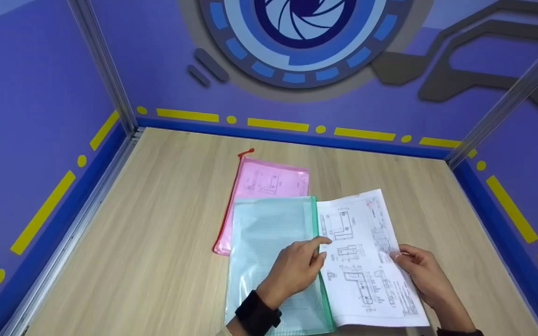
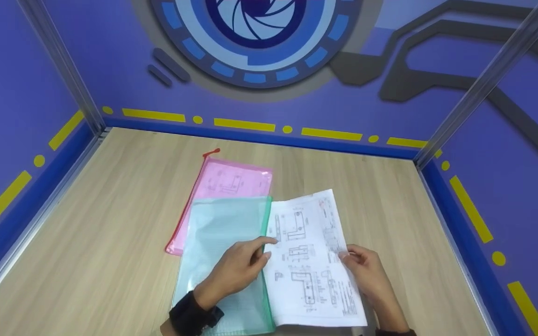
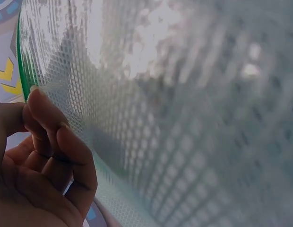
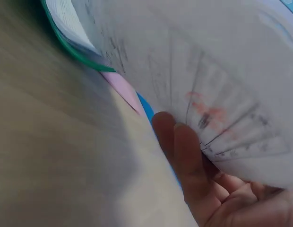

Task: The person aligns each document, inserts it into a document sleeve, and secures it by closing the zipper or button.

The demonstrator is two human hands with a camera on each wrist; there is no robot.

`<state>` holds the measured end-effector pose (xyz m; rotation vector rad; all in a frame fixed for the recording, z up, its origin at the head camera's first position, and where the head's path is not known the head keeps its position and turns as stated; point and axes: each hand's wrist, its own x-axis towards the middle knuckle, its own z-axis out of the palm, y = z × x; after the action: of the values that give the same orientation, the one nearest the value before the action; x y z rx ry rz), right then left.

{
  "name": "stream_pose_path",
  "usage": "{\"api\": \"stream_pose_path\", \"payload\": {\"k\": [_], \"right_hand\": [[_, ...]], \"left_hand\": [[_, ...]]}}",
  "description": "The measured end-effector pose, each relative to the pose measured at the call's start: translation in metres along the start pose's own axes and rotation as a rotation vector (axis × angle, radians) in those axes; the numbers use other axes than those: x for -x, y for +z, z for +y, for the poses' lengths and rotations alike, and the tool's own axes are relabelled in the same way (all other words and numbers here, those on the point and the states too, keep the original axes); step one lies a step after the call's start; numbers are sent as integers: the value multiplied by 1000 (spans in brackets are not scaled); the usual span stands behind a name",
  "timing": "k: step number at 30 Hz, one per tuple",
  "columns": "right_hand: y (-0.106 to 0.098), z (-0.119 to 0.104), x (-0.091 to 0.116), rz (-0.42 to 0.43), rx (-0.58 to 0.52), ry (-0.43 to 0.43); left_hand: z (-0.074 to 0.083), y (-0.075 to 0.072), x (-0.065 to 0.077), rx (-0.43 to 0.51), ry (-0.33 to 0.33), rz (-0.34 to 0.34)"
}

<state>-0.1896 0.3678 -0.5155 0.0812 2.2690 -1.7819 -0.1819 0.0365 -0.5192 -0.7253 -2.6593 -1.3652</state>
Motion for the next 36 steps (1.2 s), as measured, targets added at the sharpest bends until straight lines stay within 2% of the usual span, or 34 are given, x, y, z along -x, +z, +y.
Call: {"api": "stream_pose_path", "payload": {"k": [4, 6, 13, 18, 22, 27, 32, 34, 36], "right_hand": [[6, 6, -3, -87, -25, 0], [8, 7, -3, -98, -13, -13], [22, 2, -9, -47, -15, 4], [34, 3, -14, -31, 121, -61], [38, 4, -16, 16, 194, -98], [39, 4, -20, -36, 146, -92], [25, 4, -27, 11, 112, -106], [20, 7, -30, -16, 89, -114], [20, 9, -31, -79, 42, -92]], "left_hand": [[1, 0, -1, -45, -15, 39], [2, 0, -1, -54, -22, 56], [4, 0, -1, -41, -41, 45], [8, -1, -2, 36, -54, 21], [10, 0, -2, 31, -52, 32], [9, 0, -1, -22, -38, 32], [14, -2, -2, -11, -37, -35], [14, -2, -2, -7, -35, -37], [14, -2, -2, -22, -37, -17]]}}
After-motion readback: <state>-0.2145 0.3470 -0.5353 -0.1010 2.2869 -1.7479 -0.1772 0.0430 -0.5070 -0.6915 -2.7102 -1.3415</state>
